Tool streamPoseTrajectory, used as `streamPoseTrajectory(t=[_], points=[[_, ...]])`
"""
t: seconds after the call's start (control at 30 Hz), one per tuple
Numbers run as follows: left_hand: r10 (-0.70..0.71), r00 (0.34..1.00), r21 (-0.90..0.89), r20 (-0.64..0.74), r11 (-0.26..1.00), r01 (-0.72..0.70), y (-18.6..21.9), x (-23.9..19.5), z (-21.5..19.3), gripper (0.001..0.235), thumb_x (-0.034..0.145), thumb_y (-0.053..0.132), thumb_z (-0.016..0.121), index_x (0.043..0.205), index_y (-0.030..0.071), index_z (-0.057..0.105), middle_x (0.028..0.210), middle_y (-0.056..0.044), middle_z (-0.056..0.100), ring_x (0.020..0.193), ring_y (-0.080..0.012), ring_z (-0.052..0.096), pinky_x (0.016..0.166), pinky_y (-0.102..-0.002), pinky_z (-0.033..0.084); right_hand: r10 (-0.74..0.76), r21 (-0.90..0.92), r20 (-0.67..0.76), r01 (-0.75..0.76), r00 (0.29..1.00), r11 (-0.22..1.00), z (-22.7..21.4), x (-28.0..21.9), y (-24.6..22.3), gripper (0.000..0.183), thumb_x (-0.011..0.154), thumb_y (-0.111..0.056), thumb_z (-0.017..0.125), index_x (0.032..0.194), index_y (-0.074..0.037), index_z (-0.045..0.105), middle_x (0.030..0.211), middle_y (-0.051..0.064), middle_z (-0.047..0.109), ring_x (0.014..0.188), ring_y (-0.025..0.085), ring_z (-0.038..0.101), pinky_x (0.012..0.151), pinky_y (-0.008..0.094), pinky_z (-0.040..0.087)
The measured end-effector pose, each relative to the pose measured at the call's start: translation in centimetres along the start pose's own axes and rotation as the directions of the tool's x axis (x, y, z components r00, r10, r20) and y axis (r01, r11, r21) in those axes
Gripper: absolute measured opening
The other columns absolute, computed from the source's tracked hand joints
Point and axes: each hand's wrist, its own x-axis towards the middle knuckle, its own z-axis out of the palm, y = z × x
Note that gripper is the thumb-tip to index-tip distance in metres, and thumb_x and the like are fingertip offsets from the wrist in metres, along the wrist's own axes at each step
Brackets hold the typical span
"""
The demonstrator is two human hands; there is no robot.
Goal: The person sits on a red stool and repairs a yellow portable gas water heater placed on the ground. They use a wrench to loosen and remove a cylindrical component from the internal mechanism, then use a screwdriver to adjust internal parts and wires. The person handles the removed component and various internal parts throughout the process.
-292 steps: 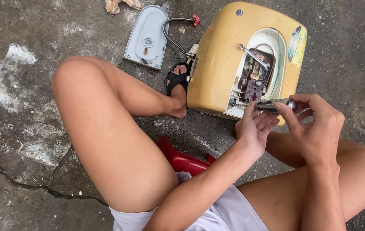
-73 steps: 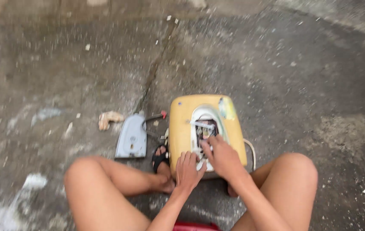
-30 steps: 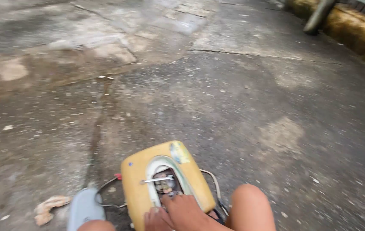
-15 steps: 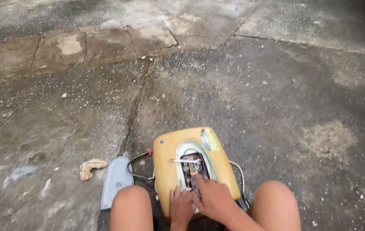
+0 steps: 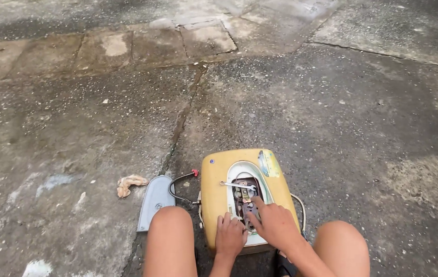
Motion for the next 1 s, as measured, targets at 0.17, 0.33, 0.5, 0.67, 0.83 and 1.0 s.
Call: streamPoseTrajectory(t=[0.17, 0.33, 0.5, 0.67, 0.83, 1.0], points=[[-0.021, 0.999, 0.023, 0.047, 1.000, 0.020, 0.0, -0.2, 0.6, 0.028, 0.093, 0.038, 0.072, 0.084, 0.013, 0.077, 0.084, -0.005, 0.068, 0.095, -0.0302, 0.049, 0.087, -0.048, 0.038, -0.144, 0.177, -0.015, 0.144, 0.989, 0.974, -1.4, -0.9, 0.1, 0.062, 0.091, -0.031, 0.059, 0.150, -0.025, 0.040, 0.126, 0.010, 0.062, 0.111, 0.035, 0.061, 0.084, 0.050, 0.052], [-0.031, 0.996, 0.032, 0.080, 0.999, 0.029, 0.0, 0.0, 0.1, 0.024, 0.093, 0.033, 0.070, 0.081, 0.012, 0.074, 0.083, -0.006, 0.069, 0.092, -0.0292, 0.049, 0.086, -0.048, 0.039, 0.015, 0.199, 0.017, -0.018, 1.000, 0.980, -0.2, -0.5, 0.3, 0.084, 0.084, -0.080, 0.057, 0.141, -0.018, 0.048, 0.133, 0.012, 0.060, 0.119, 0.033, 0.061, 0.091, 0.050, 0.054], [0.002, 0.999, 0.053, 0.041, 0.999, -0.004, -0.1, -0.1, 0.1, 0.021, 0.089, 0.034, 0.075, 0.083, 0.014, 0.077, 0.083, -0.003, 0.069, 0.091, -0.0286, 0.049, 0.082, -0.047, 0.039, 0.044, -0.161, -0.167, -0.071, 0.985, 0.984, 2.0, 0.0, 0.9, 0.061, 0.100, -0.072, 0.041, 0.097, -0.016, 0.064, 0.071, 0.014, 0.071, 0.067, 0.045, 0.067, 0.057, 0.054, 0.050], [-0.001, 0.998, 0.061, 0.060, 0.998, -0.002, 0.2, 0.0, -0.7, 0.023, 0.090, 0.034, 0.073, 0.082, 0.012, 0.075, 0.084, -0.003, 0.069, 0.090, -0.0267, 0.049, 0.081, -0.045, 0.039, -0.015, -0.001, -0.108, 0.015, 0.994, 1.000, -0.3, -1.2, -0.5, 0.046, 0.096, -0.041, 0.047, 0.136, -0.020, 0.048, 0.075, 0.014, 0.067, 0.070, 0.041, 0.064, 0.062, 0.053, 0.048], [0.023, 0.999, 0.060, 0.034, 0.998, -0.025, 0.1, 0.1, -0.4, 0.021, 0.088, 0.032, 0.073, 0.080, 0.012, 0.074, 0.083, -0.005, 0.068, 0.090, -0.0292, 0.048, 0.079, -0.047, 0.039, 0.024, 0.170, 0.066, -0.035, 0.998, 0.985, -2.9, -2.0, -1.4, 0.067, 0.080, -0.038, 0.049, 0.145, -0.028, 0.037, 0.096, 0.018, 0.065, 0.095, 0.042, 0.060, 0.083, 0.052, 0.046], [-0.040, 0.978, 0.071, 0.204, 0.997, 0.026, 0.7, 0.4, -2.0, 0.029, 0.099, 0.041, 0.067, 0.091, 0.015, 0.076, 0.091, -0.003, 0.069, 0.096, -0.0261, 0.048, 0.087, -0.046, 0.037, 0.169, 0.064, 0.038, -0.171, 0.985, 0.983, -3.1, -1.5, -2.2, 0.056, 0.102, -0.062, 0.031, 0.139, -0.022, 0.044, 0.078, 0.014, 0.072, 0.078, 0.044, 0.066, 0.069, 0.049, 0.049]])
